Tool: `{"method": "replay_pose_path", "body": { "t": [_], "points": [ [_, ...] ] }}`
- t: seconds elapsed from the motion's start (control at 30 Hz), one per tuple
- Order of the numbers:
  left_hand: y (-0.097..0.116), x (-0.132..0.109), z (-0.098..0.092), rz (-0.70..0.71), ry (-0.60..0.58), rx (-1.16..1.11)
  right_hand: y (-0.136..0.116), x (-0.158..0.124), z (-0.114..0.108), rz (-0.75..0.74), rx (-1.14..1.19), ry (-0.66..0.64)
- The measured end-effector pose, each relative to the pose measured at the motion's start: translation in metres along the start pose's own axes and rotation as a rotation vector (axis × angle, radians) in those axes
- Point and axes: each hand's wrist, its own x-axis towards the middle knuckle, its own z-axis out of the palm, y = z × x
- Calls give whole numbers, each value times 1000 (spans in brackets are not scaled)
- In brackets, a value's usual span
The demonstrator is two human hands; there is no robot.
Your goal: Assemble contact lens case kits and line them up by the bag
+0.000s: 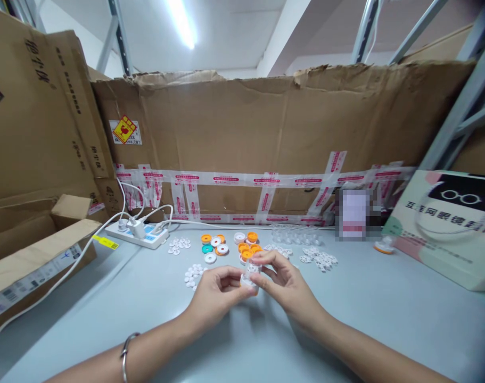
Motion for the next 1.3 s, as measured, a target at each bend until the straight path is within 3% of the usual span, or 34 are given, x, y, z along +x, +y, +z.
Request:
{"method": "replay_pose_path", "body": {
  "t": [0.23,0.37,0.53,0.63,1.03,1.17,1.3],
  "points": [
    [7,-1,-1,21,-72,-38,-7,-2,-2,109,151,-116],
    [9,-1,0,19,-104,-52,-6,0,-2,105,130,-39],
    [1,0,3,15,14,-147,-8,-1,4,102,108,28],
    [0,-2,4,12,25,-138,-10,-3,6,88,84,49],
    [1,-4,0,8,-148,-296,-9,-4,-3,97,265,-248],
    [1,-4,-1,18,-217,-331,-7,-5,-4,115,286,-276],
    [5,-5,1,19,-172,-309,-7,-4,-2,93,288,-244]
  ]
}}
